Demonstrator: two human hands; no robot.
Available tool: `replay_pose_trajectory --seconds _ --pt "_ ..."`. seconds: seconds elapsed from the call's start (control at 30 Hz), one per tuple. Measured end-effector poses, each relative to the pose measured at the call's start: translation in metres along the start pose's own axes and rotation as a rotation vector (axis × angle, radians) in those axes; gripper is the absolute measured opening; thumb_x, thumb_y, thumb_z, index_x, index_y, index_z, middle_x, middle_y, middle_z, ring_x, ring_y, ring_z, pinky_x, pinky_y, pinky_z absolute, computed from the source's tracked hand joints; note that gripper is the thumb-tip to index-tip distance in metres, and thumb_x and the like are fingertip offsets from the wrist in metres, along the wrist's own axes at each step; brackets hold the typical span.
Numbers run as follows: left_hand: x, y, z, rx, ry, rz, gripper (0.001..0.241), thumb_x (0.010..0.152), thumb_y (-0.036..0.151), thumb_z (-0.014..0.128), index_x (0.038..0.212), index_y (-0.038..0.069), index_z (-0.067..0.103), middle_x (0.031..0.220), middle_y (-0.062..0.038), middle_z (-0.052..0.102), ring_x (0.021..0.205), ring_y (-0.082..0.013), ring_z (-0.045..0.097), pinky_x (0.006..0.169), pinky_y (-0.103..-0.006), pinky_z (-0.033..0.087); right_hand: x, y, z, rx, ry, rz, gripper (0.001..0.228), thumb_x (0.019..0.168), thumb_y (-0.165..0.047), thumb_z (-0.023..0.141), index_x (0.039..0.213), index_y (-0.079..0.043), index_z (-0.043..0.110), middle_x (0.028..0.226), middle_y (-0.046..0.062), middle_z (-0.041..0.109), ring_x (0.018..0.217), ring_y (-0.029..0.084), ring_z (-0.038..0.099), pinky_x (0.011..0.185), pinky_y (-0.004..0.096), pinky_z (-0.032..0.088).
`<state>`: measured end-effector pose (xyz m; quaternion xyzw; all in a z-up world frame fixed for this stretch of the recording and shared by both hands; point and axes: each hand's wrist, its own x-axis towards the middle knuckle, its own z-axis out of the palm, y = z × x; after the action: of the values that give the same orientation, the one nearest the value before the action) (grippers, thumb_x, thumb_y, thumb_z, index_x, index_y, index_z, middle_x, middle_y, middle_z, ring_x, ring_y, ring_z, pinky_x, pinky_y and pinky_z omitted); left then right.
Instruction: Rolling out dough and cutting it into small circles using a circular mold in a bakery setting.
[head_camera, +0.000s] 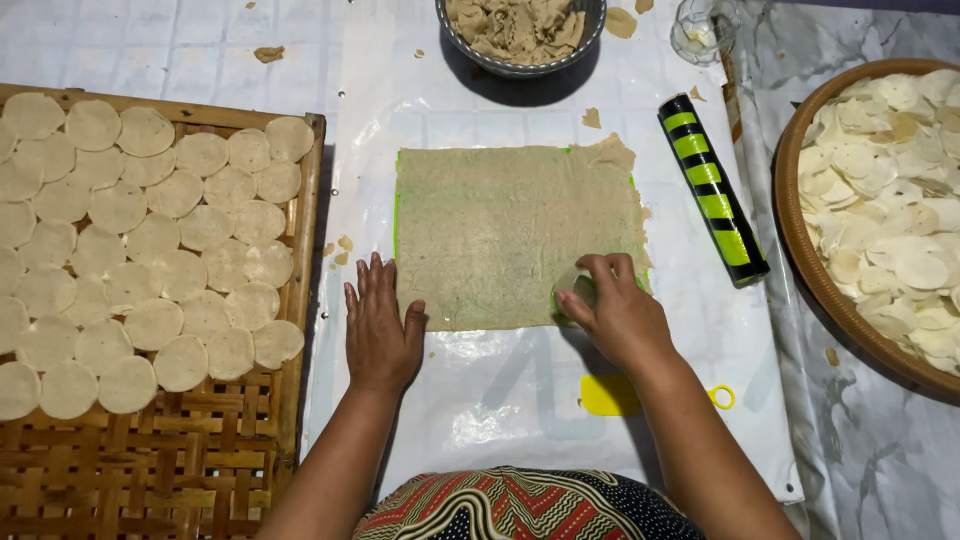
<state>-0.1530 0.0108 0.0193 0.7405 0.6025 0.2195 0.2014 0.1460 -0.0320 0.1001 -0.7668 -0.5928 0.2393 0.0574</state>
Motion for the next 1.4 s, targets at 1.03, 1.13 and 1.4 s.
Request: replay_pose_trajectory --seconds 1.03,1.13,1.4 --pt "0.000 -0.004 -0.001 -0.060 0.021 0.020 0.068 0.107 0.050 0.030 0.156 0.003 0.032 0.166 -0.023 0.028 0.156 -0.0370 0.019 0.127 -0.0537 0.005 0.025 -0.042 0.031 0.008 -0.172 -0.127 0.046 0.095 -0.060 0.054 0.124 -0.023 0.051 0.122 0.016 0.051 0.094 0.058 0.069 0.082 0.065 0.057" --pt "0.003 -0.005 -0.002 -0.057 0.026 0.020 0.069 0.107 0.051 0.029 0.156 0.003 0.032 0.165 -0.023 0.028 0.156 -0.0372 0.019 0.127 -0.0538 0.005 0.027 -0.044 0.030 -0.015 -0.183 -0.149 0.047 0.095 -0.060 0.052 0.124 -0.023 0.050 0.123 0.016 0.051 0.094 0.058 0.069 0.084 0.065 0.057" --pt "0.000 -0.004 -0.004 -0.088 0.008 0.015 0.068 0.107 0.050 0.028 0.156 0.003 0.032 0.165 -0.023 0.028 0.156 -0.0369 0.019 0.127 -0.0530 0.005 0.009 -0.046 0.017 0.048 -0.084 -0.176 0.048 0.093 -0.047 0.062 0.134 -0.025 0.049 0.131 0.014 0.047 0.097 0.056 0.068 0.083 0.065 0.057"
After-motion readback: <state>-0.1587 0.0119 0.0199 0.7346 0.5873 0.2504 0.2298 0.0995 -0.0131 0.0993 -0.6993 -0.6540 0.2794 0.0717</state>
